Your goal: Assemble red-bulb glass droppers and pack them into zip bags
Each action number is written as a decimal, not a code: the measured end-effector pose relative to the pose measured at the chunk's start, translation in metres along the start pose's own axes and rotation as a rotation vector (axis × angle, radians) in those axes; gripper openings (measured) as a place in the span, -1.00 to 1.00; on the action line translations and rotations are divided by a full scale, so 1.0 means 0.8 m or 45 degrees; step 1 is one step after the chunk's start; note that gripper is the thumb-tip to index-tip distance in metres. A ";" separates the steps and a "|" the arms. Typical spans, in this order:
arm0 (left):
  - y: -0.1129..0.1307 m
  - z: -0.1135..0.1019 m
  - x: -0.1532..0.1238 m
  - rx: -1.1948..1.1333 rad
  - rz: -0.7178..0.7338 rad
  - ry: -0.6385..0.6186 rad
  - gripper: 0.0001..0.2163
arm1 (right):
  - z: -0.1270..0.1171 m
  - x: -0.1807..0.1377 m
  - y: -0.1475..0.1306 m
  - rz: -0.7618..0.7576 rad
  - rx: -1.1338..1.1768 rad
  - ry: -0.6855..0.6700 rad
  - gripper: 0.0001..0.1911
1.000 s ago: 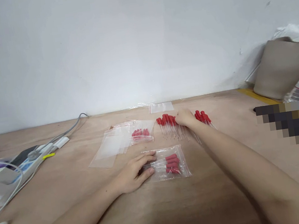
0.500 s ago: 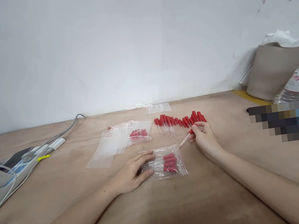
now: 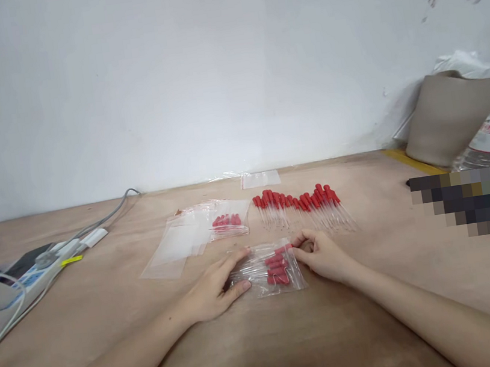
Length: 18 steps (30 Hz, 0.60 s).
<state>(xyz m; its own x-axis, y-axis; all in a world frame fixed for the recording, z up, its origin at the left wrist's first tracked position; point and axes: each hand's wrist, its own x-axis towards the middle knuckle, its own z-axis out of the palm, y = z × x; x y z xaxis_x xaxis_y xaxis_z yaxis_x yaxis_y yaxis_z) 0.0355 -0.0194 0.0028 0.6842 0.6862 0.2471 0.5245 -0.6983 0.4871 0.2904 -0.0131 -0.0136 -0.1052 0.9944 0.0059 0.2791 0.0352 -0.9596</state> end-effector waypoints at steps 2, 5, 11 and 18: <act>0.000 0.000 0.000 0.004 -0.002 0.003 -0.54 | 0.002 0.002 0.001 -0.119 -0.100 -0.017 -0.77; -0.002 0.002 0.000 0.012 0.009 0.009 -0.53 | 0.010 0.008 0.003 -0.237 -0.176 0.037 -0.79; -0.003 0.003 0.000 0.021 -0.011 0.003 -0.52 | 0.014 0.013 0.007 -0.329 -0.401 0.114 -0.85; 0.000 0.001 0.000 0.020 -0.006 -0.003 -0.55 | 0.004 0.011 -0.003 -0.364 -0.254 -0.255 -0.76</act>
<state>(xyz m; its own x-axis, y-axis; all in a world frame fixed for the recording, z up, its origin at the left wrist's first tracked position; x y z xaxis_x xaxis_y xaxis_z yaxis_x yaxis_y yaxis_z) 0.0361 -0.0195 0.0022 0.6829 0.6889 0.2429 0.5356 -0.6983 0.4748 0.2859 -0.0045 -0.0118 -0.3839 0.9034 0.1910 0.3894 0.3459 -0.8537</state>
